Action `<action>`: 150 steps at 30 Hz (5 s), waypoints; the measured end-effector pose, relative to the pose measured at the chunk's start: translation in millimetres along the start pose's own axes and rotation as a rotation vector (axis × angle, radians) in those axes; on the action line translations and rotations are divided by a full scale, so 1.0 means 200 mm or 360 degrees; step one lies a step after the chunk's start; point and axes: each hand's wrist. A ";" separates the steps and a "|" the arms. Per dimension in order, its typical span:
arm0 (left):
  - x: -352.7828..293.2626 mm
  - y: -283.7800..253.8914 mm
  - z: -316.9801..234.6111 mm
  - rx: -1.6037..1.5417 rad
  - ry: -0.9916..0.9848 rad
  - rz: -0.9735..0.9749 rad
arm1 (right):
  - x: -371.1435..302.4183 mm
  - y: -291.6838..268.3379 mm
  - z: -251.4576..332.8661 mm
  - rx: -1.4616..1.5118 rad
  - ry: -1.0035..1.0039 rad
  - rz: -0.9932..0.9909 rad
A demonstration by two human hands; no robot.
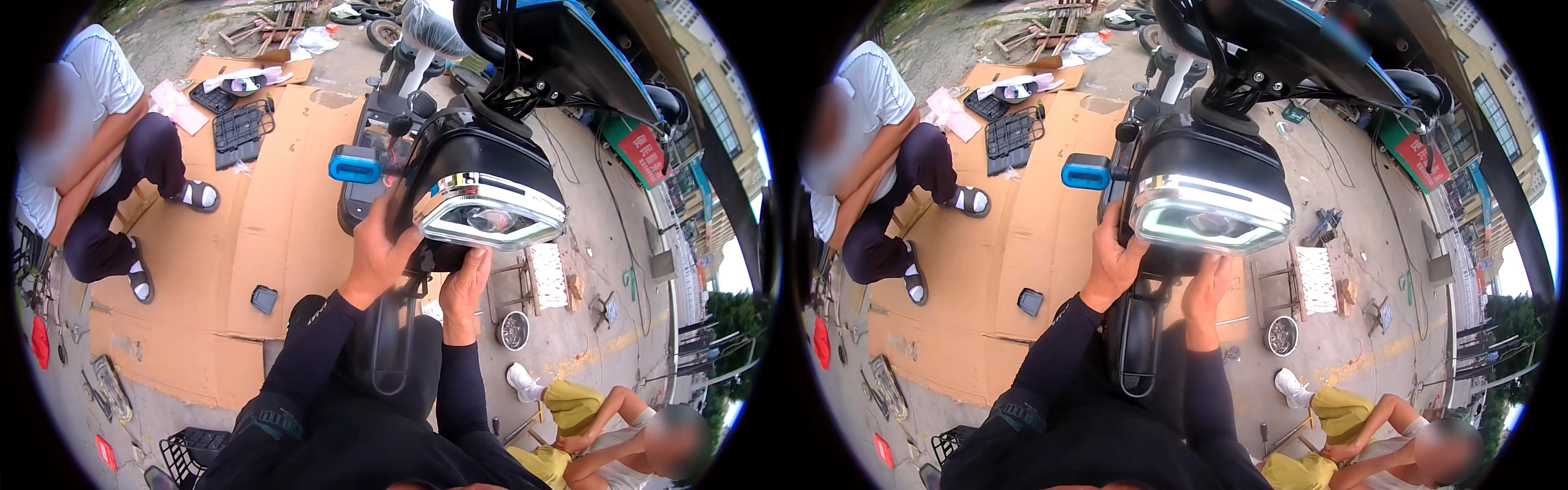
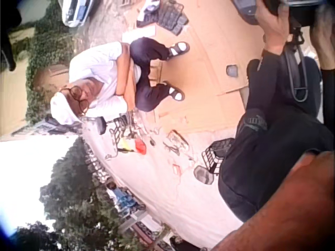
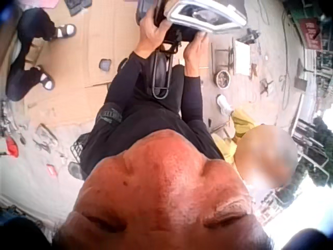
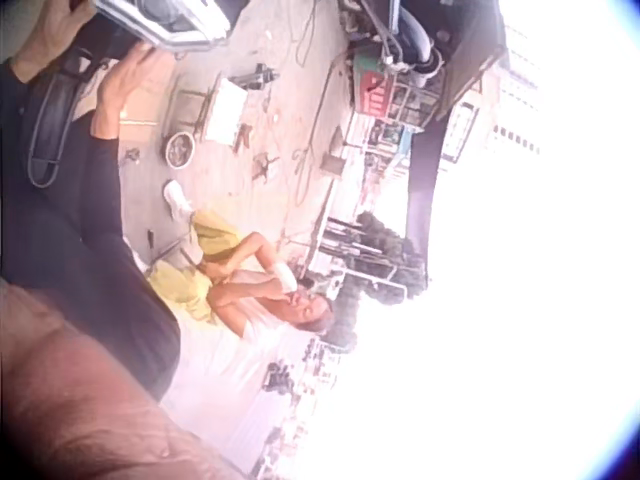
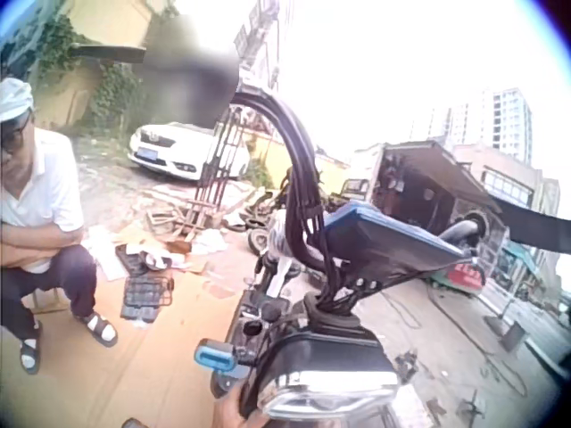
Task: The person connects electrical wires to a headlight unit, then mounts the headlight onto the front of a scooter. They secure the unit in place and test the light by turning it on and off.
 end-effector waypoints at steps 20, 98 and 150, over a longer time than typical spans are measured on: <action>-0.04 -0.03 0.11 -0.0046 -0.0067 0.0059 | 0.09 -0.01 0.04 0.0114 0.0083 0.0170; 0.05 0.00 -0.01 0.0026 0.0087 0.0052 | 0.81 0.00 0.87 0.0267 0.0723 0.0759; 0.08 -0.13 0.18 0.0112 0.0020 0.0105 | 0.08 -0.27 -0.04 0.0670 0.0100 0.0647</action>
Point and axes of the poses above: each hand's wrist, its own x-axis towards the middle knuckle, its own y-axis out of the palm, z = x × y, and after that the axes turned 4 degrees about -y, right-handed
